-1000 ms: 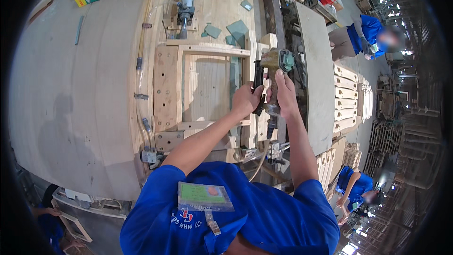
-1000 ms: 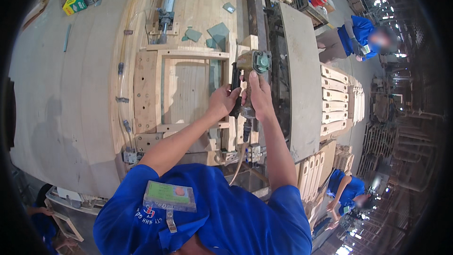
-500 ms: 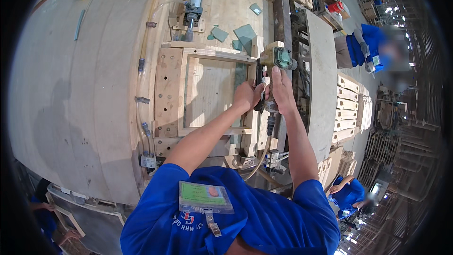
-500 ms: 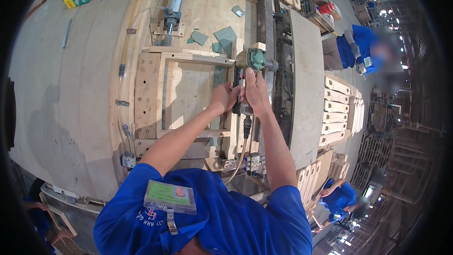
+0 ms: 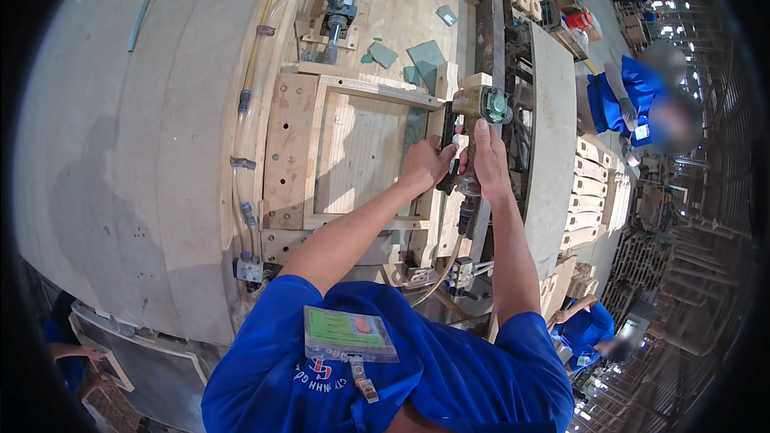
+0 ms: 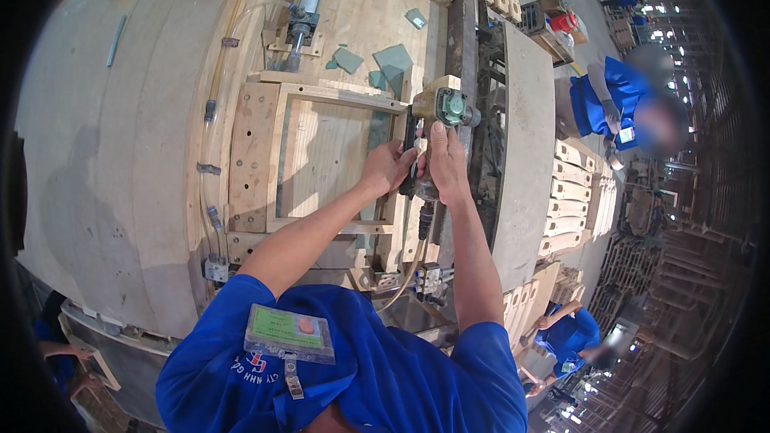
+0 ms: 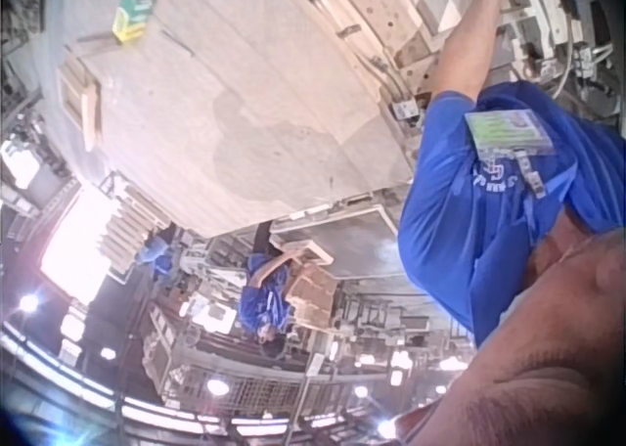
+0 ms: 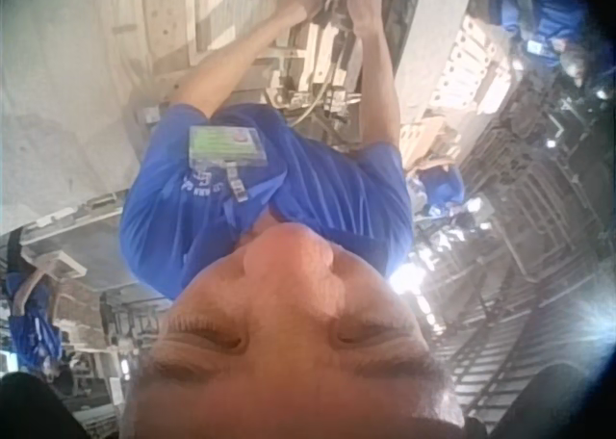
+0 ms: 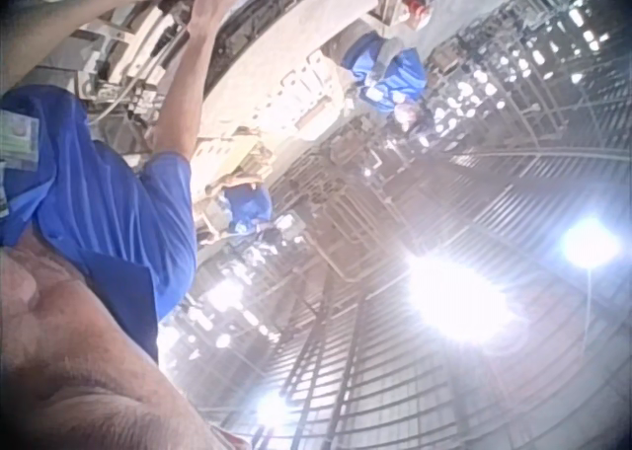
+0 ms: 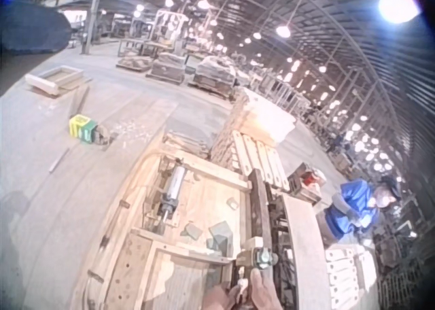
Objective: The person assembles wooden frames by placing pieces into a jig, using a nail gun to fasten joints, and stacking completed frames on a nearby table. The process repeats with multiple frames throughout the clip.
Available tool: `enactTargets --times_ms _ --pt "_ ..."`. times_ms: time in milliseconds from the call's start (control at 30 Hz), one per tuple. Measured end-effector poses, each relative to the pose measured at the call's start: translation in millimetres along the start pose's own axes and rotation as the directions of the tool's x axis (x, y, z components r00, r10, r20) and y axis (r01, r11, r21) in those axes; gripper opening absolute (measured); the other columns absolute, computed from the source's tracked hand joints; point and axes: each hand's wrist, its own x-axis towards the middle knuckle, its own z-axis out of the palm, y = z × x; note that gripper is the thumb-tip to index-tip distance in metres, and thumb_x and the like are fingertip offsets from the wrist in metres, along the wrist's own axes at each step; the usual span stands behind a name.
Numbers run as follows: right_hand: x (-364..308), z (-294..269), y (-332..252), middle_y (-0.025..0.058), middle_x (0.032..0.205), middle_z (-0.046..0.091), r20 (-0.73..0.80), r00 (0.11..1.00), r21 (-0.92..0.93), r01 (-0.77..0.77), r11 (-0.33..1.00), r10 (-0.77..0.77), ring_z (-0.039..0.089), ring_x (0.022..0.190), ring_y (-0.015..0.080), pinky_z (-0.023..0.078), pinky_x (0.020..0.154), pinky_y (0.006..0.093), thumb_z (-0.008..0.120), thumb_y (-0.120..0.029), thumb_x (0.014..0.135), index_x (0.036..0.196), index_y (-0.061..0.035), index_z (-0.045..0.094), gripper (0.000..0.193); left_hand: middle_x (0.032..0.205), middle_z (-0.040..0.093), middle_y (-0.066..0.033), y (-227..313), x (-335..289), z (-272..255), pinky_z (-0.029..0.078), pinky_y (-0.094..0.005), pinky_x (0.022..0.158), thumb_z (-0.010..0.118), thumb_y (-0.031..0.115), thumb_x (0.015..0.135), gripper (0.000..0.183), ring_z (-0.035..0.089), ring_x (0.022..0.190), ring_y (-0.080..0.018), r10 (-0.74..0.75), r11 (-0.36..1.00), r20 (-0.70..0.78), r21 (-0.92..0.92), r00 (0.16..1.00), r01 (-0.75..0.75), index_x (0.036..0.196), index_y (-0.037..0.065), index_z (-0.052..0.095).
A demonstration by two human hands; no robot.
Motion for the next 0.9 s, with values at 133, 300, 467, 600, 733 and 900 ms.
enactTargets --times_ms 133,300,467,600,733,900 --pt "2.1 -2.9 -1.6 0.0069 0.094 0.064 0.002 1.0 0.025 0.015 1.0 -0.015 0.058 0.058 0.0114 0.05 0.051 0.0304 0.047 -0.049 0.116 0.12 -0.0013 0.061 0.049 0.083 0.076 -0.0196 5.9 -2.5 -0.7 0.056 -0.045 0.07 0.071 0.041 0.102 0.042 0.076 0.075 -0.0331 -0.007 0.998 0.001 -0.063 1.0 0.007 0.101 -0.001 0.073" --pt "-2.5 -9.6 -28.3 0.0044 0.076 0.065 0.179 0.978 -0.043 0.115 0.992 -0.106 0.063 0.063 0.0119 0.053 0.056 0.0302 0.062 -0.023 0.11 0.12 0.0 0.062 0.025 0.083 0.074 -0.0217 19.4 -13.4 -15.0 0.055 -0.0465 0.072 0.072 0.052 0.098 0.053 0.074 0.08 -0.0386 0.016 0.995 -0.072 -0.095 0.997 -0.023 0.095 -0.001 0.07" --pt "23.6 16.8 -59.7 0.0145 0.088 0.075 0.394 0.91 -0.327 0.269 0.906 -0.128 0.074 0.077 0.0219 0.059 0.074 0.0366 0.076 -0.015 0.094 0.12 0.0052 0.064 0.036 0.089 0.075 -0.023 19.7 -17.9 -48.5 0.056 -0.0472 0.075 0.07 0.045 0.098 0.047 0.074 0.084 -0.0403 -0.054 0.986 -0.278 -0.168 0.959 0.006 0.104 -0.001 0.069" --pt "25.6 91.4 -112.0 0.0294 0.102 0.075 0.503 0.822 -0.527 0.537 0.659 -0.268 0.074 0.102 0.047 0.057 0.09 0.0486 0.085 -0.025 0.088 0.12 0.0064 0.067 0.047 0.093 0.077 -0.0225 -0.8 0.8 -73.5 0.057 -0.0465 0.08 0.066 0.032 0.102 0.038 0.076 0.089 -0.0386 -0.145 0.939 -0.448 -0.344 0.882 -0.021 0.111 -0.005 0.068" --pt "57.8 118.0 -99.5 0.0265 0.1 0.076 0.633 0.652 -0.415 0.741 0.527 -0.418 0.074 0.097 0.0451 0.057 0.088 0.0475 0.084 -0.023 0.089 0.116 0.0051 0.071 0.041 0.105 0.079 -0.0253 -11.4 17.0 -95.1 0.057 -0.0439 0.088 0.065 0.027 0.102 0.038 0.077 0.102 -0.0351 -0.178 0.92 -0.48 -0.39 0.859 -0.027 0.117 -0.007 0.07" --pt "65.3 126.9 -108.7 0.0307 0.099 0.074 0.679 0.661 -0.498 0.734 0.463 -0.319 0.07 0.101 0.0509 0.057 0.088 0.0503 0.082 -0.021 0.089 0.114 0.0075 0.067 0.04 0.108 0.079 -0.0245 -14.2 20.6 -102.7 0.057 -0.0429 0.089 0.065 0.026 0.103 0.038 0.077 0.103 -0.0324 -0.233 0.885 -0.433 -0.465 0.871 0.005 0.119 -0.008 0.071"
